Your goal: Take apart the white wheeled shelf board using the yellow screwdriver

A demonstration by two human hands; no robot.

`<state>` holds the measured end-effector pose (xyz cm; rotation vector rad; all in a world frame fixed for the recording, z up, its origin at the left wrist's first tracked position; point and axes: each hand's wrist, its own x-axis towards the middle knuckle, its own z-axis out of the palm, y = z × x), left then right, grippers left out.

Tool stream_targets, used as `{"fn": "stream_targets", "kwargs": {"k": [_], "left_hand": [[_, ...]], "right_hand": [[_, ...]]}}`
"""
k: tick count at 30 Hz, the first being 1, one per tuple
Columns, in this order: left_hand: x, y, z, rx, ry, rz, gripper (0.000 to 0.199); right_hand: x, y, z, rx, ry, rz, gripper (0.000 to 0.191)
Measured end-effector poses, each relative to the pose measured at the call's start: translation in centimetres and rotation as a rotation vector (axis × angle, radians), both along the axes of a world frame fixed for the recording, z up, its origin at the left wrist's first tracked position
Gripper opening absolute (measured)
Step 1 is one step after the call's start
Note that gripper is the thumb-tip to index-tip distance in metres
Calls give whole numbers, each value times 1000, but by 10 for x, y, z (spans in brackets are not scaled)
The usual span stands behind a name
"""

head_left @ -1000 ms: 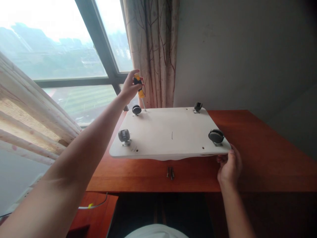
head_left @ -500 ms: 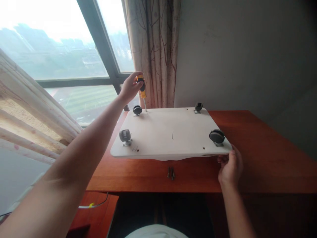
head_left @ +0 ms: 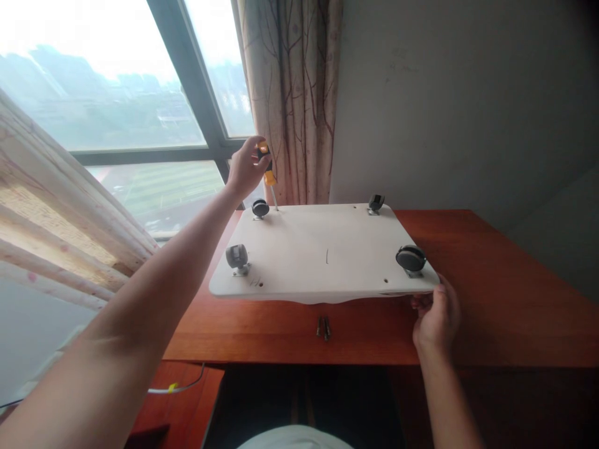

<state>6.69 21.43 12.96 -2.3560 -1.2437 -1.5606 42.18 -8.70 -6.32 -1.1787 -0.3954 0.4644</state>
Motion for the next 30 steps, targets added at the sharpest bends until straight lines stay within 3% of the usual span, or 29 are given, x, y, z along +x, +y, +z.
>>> {"fn": "stream_targets", "kwargs": {"k": [4, 11, 18, 20, 26, 30], "left_hand": [[3, -9, 3, 53, 63, 62, 37], [3, -6, 2, -90, 50, -129, 56], [6, -16, 4, 11, 163, 55, 48], [5, -16, 5, 11, 158, 26, 48], [-3, -12, 6, -117, 189, -158, 74], [-4, -16, 5, -66, 251, -6, 71]], "right_hand": [[-1, -1, 1, -12, 1, 4, 44], [1, -1, -3, -4, 9, 2, 46], [1, -1, -3, -5, 19, 5, 46], [1, -1, -3, -12, 16, 6, 47], [1, -1, -4, -15, 4, -2, 46], [1, -1, -4, -4, 7, 11, 45]]}}
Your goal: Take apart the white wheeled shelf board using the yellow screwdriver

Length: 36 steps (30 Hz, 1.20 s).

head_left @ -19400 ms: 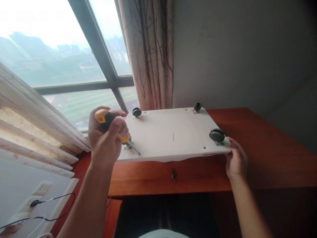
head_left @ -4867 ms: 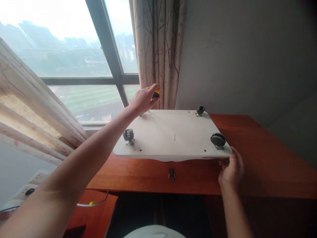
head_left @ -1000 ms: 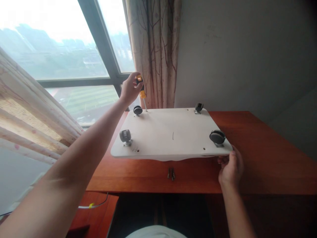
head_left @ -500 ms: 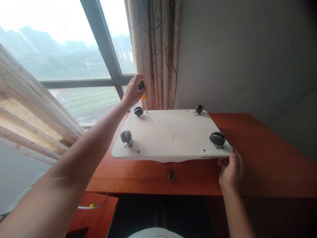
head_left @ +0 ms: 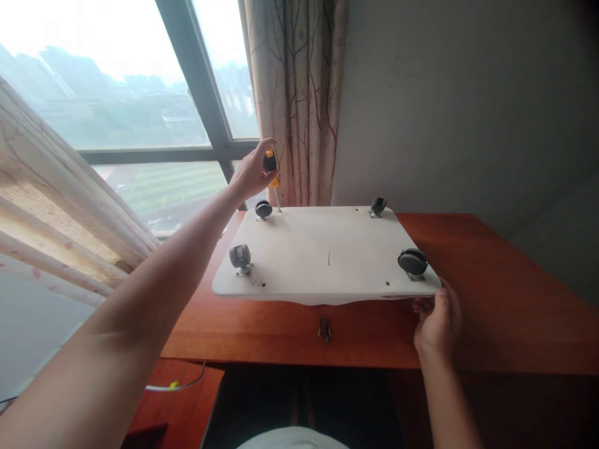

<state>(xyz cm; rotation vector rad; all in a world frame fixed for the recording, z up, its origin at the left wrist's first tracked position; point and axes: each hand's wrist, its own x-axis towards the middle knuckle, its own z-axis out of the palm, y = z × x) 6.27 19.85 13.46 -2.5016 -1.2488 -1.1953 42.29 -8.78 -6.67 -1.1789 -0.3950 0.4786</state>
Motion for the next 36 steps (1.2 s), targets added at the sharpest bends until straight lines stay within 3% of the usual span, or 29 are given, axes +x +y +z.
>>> {"fn": "stream_targets", "kwargs": {"k": [3, 9, 16, 21, 25, 32, 36], "left_hand": [[-1, 0, -1, 62, 2, 66, 67], [-10, 14, -2, -28, -98, -83, 72], [-13, 16, -8, 60, -156, 10, 62], [-10, 12, -10, 32, -149, -36, 50], [-6, 10, -12, 11, -215, -79, 52], [1, 11, -4, 55, -212, 40, 50], [4, 15, 0, -1, -171, -15, 51]], "right_hand": [[0, 0, 0, -1, -11, -5, 44], [1, 0, -2, -10, 8, -16, 44], [2, 0, -3, -14, 3, -25, 46], [3, 1, -5, -14, 15, -23, 47], [3, 1, -5, -5, -1, -13, 48], [1, 0, -2, -18, -2, -18, 49], [2, 0, -4, -10, 5, -13, 48]]}}
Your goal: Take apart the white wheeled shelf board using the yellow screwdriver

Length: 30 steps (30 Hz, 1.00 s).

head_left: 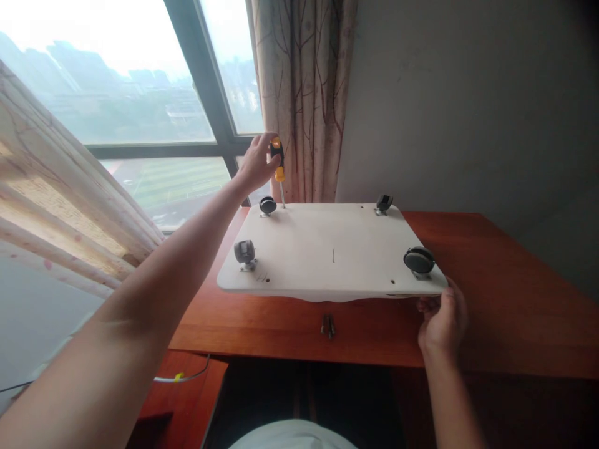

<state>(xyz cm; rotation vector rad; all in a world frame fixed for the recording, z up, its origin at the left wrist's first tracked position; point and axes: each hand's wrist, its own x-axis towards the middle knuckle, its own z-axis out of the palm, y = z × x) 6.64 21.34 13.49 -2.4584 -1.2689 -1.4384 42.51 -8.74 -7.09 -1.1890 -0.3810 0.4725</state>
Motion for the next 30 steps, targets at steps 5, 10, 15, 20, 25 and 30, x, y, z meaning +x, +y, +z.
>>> {"fn": "stream_targets", "kwargs": {"k": [5, 10, 15, 20, 25, 30], "left_hand": [[5, -5, 2, -48, 38, -17, 58], [8, -10, 9, 15, 121, 76, 54], [9, -8, 15, -10, 134, 105, 51], [10, -12, 16, -3, 113, 133, 47], [8, -13, 11, 15, 61, 132, 47], [3, -5, 10, 15, 15, 89, 46]], "right_hand": [[1, 1, 0, 7, 11, -5, 48], [0, 0, 2, -11, 11, -9, 48], [-1, 0, 2, 8, -6, 8, 46], [-1, 0, 3, 5, 6, 1, 46], [-1, 0, 2, -12, 3, -4, 47], [-1, 0, 1, -5, 4, -3, 46]]}}
